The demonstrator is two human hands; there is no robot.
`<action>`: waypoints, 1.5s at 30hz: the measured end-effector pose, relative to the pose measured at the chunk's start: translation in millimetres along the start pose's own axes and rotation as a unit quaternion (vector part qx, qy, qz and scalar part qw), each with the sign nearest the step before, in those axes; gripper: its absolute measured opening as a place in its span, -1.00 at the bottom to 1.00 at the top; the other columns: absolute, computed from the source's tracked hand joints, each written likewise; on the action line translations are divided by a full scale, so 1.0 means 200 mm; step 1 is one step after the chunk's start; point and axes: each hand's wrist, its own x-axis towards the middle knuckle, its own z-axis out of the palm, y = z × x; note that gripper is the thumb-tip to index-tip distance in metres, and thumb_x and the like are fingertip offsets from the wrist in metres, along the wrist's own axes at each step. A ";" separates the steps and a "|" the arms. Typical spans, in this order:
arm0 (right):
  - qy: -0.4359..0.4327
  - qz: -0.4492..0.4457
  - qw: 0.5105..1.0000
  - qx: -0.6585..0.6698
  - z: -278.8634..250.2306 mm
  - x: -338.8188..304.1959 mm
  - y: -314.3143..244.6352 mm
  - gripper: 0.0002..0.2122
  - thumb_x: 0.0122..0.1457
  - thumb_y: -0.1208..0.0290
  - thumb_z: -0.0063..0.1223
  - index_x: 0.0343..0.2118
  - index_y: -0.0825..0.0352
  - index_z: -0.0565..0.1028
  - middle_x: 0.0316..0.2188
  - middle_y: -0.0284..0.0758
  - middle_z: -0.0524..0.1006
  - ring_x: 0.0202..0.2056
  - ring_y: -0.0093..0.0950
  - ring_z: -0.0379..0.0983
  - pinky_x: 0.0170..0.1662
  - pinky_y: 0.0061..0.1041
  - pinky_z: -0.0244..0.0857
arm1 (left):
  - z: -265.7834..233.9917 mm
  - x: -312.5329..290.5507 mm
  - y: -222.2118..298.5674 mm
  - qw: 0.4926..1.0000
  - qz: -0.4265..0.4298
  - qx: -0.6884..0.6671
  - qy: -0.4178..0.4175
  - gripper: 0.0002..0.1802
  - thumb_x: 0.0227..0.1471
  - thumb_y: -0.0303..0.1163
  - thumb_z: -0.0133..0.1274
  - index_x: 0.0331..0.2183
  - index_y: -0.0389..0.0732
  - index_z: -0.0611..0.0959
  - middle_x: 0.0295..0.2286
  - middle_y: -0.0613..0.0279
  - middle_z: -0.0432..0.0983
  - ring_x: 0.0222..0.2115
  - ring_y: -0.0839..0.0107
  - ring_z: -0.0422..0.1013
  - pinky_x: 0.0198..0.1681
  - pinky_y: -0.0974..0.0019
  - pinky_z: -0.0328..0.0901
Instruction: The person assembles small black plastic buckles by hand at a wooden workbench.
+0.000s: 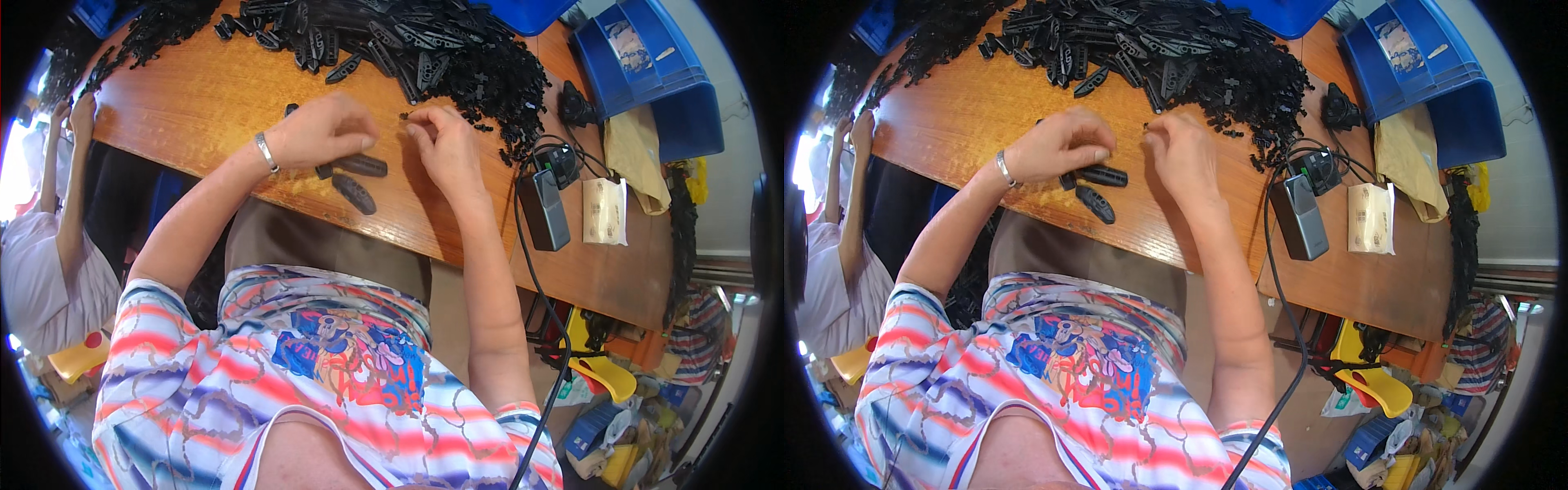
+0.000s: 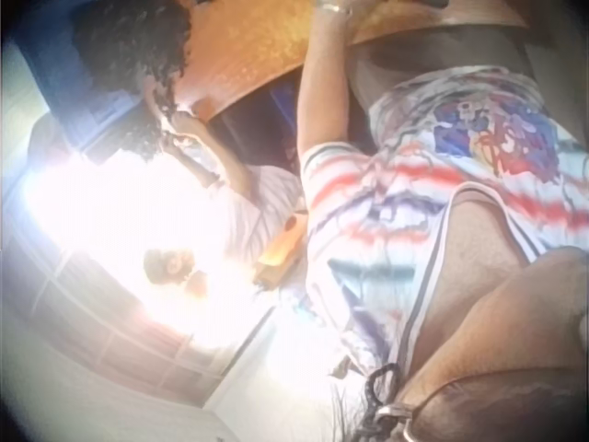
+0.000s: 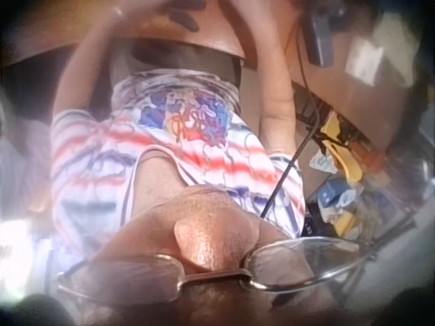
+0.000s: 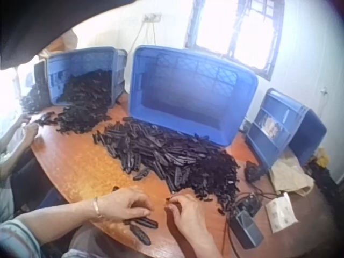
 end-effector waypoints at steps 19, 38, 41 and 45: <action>0.044 -0.044 0.998 0.002 0.04 -0.02 -0.01 -0.85 0.20 0.62 0.27 -0.17 0.39 0.62 -0.24 -0.05 0.65 -0.22 -0.09 0.65 -0.13 -0.20 0.50 | -0.03 0.29 -0.17 0.943 -0.205 0.188 0.184 -0.71 0.19 -0.25 0.35 -0.22 -0.27 0.69 -0.27 0.15 0.66 -0.26 0.19 0.62 -0.11 0.19 0.52; 0.242 -0.149 0.951 0.122 0.05 -0.04 -0.27 -0.85 0.10 0.67 0.40 -0.31 0.40 0.61 -0.32 -0.21 0.59 -0.29 -0.29 0.57 -0.24 -0.37 0.46 | 0.01 0.14 0.02 0.805 -0.110 -0.573 0.106 -0.47 0.27 -0.49 0.28 0.22 -0.21 0.51 -0.02 0.29 0.64 -0.10 0.58 0.60 -0.06 0.44 0.56; 0.242 -0.153 0.949 0.132 0.06 -0.04 -0.28 -0.86 0.11 0.67 0.40 -0.31 0.40 0.61 -0.32 -0.22 0.58 -0.32 -0.32 0.57 -0.27 -0.40 0.47 | 0.01 0.14 0.01 0.812 -0.106 -0.566 0.094 -0.42 0.26 -0.50 0.28 0.25 -0.23 0.49 -0.01 0.29 0.63 -0.08 0.57 0.60 -0.01 0.43 0.57; 0.246 -0.148 0.944 0.160 0.06 -0.04 -0.30 -0.86 0.13 0.68 0.39 -0.31 0.40 0.61 -0.31 -0.23 0.57 -0.33 -0.36 0.57 -0.30 -0.43 0.46 | 0.01 0.13 0.10 0.825 -0.106 -0.546 0.099 -0.38 0.22 -0.51 0.31 0.26 -0.24 0.50 -0.01 0.29 0.61 -0.05 0.56 0.58 0.04 0.41 0.57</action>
